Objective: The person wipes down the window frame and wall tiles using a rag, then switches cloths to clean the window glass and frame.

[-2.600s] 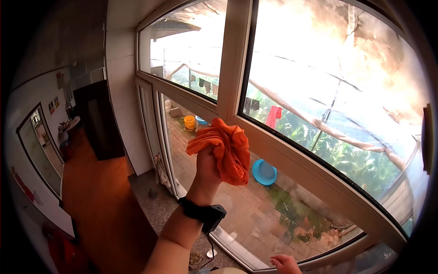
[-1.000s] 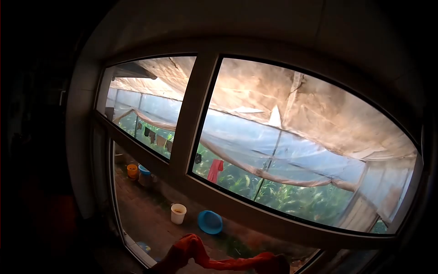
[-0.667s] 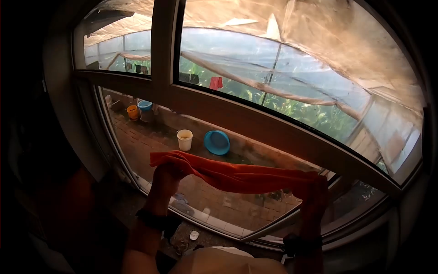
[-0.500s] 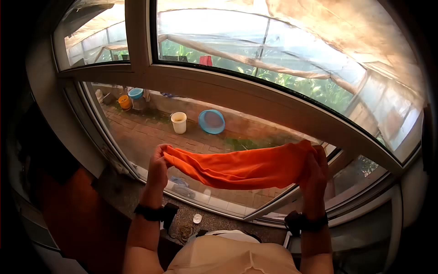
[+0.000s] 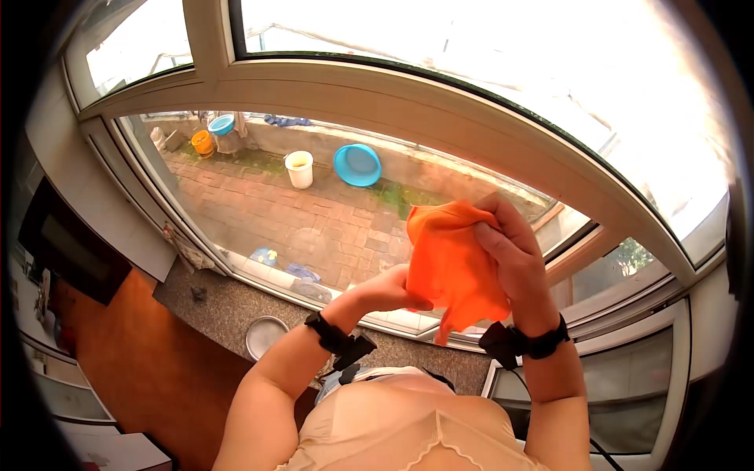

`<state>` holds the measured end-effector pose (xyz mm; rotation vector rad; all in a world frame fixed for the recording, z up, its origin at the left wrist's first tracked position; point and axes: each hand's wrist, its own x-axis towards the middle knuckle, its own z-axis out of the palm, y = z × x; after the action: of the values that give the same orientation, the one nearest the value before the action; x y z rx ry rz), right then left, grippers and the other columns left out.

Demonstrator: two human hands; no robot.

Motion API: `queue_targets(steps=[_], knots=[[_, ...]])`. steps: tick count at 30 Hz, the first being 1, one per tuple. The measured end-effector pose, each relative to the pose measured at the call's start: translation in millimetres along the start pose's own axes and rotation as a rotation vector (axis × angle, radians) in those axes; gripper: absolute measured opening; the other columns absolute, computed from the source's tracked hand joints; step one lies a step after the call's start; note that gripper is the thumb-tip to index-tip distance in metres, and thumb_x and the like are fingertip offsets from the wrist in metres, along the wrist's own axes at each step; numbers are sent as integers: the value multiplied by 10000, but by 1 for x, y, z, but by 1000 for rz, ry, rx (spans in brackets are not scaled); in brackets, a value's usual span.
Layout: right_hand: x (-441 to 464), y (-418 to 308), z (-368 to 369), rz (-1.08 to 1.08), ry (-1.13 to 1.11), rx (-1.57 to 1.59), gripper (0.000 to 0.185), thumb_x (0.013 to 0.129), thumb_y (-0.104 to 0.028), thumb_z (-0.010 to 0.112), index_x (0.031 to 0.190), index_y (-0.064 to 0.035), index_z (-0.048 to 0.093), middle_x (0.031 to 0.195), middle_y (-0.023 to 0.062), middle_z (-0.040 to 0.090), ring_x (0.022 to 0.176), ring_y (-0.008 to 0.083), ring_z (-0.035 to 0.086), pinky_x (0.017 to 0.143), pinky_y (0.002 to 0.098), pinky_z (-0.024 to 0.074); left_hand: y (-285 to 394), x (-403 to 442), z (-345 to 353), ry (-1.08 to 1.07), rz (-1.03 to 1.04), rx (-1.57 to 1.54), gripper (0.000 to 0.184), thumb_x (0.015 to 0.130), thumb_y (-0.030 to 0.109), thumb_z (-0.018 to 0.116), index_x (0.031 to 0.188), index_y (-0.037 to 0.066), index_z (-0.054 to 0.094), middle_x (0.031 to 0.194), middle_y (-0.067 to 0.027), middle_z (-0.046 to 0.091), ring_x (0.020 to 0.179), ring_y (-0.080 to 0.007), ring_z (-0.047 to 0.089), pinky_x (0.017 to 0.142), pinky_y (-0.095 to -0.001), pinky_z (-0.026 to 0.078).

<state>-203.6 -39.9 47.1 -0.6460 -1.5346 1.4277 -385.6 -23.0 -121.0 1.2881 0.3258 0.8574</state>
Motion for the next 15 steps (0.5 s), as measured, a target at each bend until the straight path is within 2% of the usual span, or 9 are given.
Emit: queue_targets(steps=[2, 3, 4, 6, 7, 10, 12, 13, 15], knots=[[-7, -3, -23, -35, -20, -6, 169, 981, -31, 503, 1134, -3, 570, 994, -10, 559, 915, 50, 500, 825, 192, 408, 0, 0, -5, 10, -472, 323, 369, 892, 199, 725, 1216, 48, 631, 1145, -64, 658, 1090, -131, 602, 904, -292, 499], [-11, -9, -27, -88, 21, -52, 166, 979, -23, 504, 1128, 2, 573, 1004, -7, 564, 921, 52, 507, 836, 189, 407, -15, -4, -8, 65, -412, 304, 230, 909, 201, 704, 1084, 52, 685, 1002, -39, 673, 936, -107, 621, 832, -278, 515], [-15, -13, -32, -142, 62, -97, 163, 976, -16, 505, 1122, 7, 576, 1013, -4, 570, 927, 54, 514, 847, 186, 406, -31, -9, -10, 61, -419, 303, 230, 909, 201, 704, 1084, 52, 685, 1002, -39, 673, 936, -107, 621, 832, -278, 515], [-23, -11, -42, -164, 92, -90, 178, 967, 5, 497, 1125, 5, 578, 1008, -4, 569, 906, 52, 515, 827, 183, 412, -42, -15, -9, 134, -346, 105, 205, 925, 184, 667, 1083, 55, 667, 895, -19, 657, 760, -84, 602, 654, -245, 494], [-30, -9, -45, -160, 100, -153, 191, 963, 17, 490, 1131, 3, 578, 1006, -4, 570, 892, 49, 519, 809, 185, 420, -47, -19, -9, 198, -467, -67, 325, 990, 253, 543, 1197, 27, 650, 1006, -43, 683, 882, -101, 633, 789, -272, 501], [-54, 18, -44, 5, 16, -242, 258, 906, 95, 503, 1129, -3, 585, 1008, 5, 604, 861, 53, 559, 732, 207, 462, -39, -24, -11, 297, -530, -150, 376, 1015, 301, 481, 1271, 49, 593, 1071, -79, 682, 919, -119, 649, 782, -290, 513], [-53, 36, -26, -130, -249, -596, 288, 829, 125, 526, 1056, -26, 621, 880, 98, 663, 821, 183, 683, 703, 294, 522, -21, -23, -4, 322, -583, -207, 397, 1031, 302, 419, 1302, 42, 549, 1169, -113, 662, 1047, -168, 647, 872, -332, 516], [-57, 53, -23, -45, -393, -602, 276, 806, 105, 546, 1005, -61, 639, 849, 121, 659, 782, 269, 681, 691, 329, 537, -22, -23, -3, 356, -477, -447, 403, 1033, 292, 401, 1312, 33, 534, 1222, -126, 640, 1122, -198, 621, 932, -353, 497], [-73, 85, -18, 17, -542, -717, 233, 805, 12, 594, 1001, -95, 660, 869, 114, 675, 765, 303, 664, 698, 357, 540, -20, -24, -7, 318, -320, -834, 416, 1035, 256, 356, 1341, 8, 492, 1342, -144, 580, 1275, -262, 544, 1065, -397, 427]])
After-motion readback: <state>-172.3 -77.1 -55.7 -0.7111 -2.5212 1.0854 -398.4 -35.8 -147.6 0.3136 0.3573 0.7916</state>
